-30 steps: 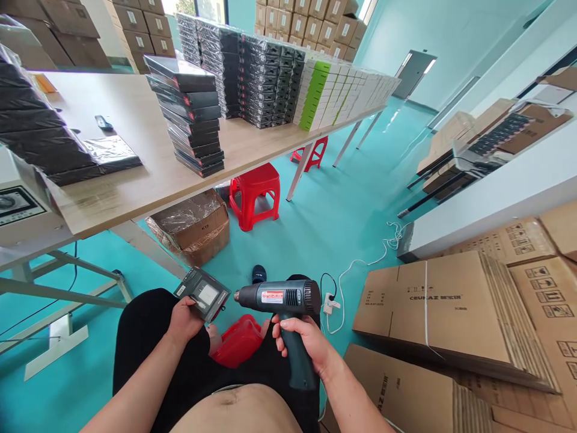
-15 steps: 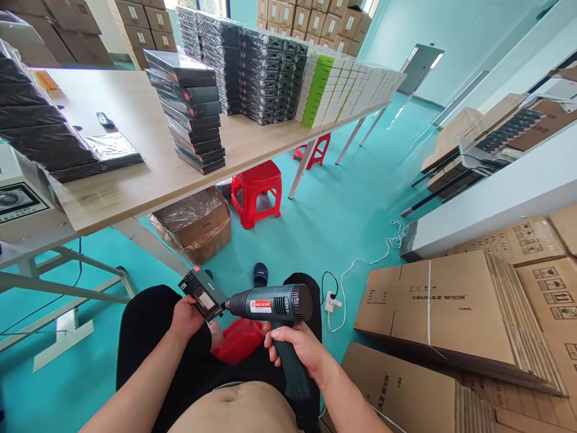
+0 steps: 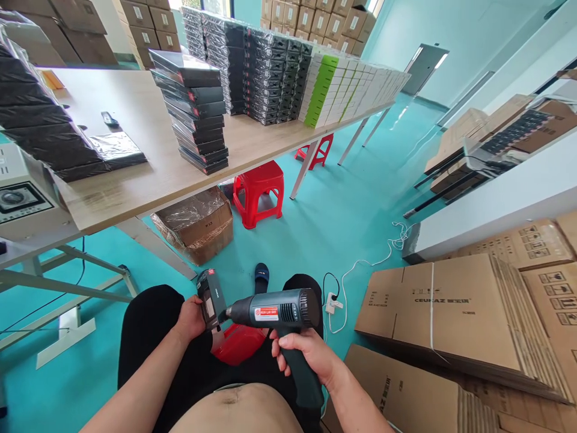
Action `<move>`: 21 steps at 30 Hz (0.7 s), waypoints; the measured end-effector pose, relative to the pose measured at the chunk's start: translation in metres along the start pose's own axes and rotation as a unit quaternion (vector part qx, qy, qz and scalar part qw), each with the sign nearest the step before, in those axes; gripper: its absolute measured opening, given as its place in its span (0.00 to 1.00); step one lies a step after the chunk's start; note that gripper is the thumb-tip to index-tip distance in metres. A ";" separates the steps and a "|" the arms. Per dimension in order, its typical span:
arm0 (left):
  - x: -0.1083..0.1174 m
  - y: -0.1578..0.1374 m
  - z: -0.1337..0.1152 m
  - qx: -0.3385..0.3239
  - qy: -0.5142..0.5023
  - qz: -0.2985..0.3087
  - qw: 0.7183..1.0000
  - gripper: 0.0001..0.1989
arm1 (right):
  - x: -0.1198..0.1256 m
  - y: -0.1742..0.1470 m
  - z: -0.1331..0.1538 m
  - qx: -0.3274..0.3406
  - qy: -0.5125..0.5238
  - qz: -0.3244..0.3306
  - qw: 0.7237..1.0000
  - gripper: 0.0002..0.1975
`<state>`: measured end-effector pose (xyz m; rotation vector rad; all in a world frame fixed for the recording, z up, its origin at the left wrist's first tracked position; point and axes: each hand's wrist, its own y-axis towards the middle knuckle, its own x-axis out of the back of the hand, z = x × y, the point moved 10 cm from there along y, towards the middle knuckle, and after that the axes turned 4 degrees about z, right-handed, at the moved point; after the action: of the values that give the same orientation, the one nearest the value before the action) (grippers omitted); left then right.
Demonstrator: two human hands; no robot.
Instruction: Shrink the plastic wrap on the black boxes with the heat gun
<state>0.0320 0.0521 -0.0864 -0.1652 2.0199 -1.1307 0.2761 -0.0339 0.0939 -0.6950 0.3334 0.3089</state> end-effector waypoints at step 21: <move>0.001 0.001 0.007 -0.046 0.155 -0.003 0.987 0.05 | 0.000 0.020 0.033 0.052 0.091 -0.055 0.993 0.15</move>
<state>0.0362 0.0481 -0.0899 -0.0429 2.3502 -1.1224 0.2751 0.0028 0.1065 -0.6370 0.4803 0.1229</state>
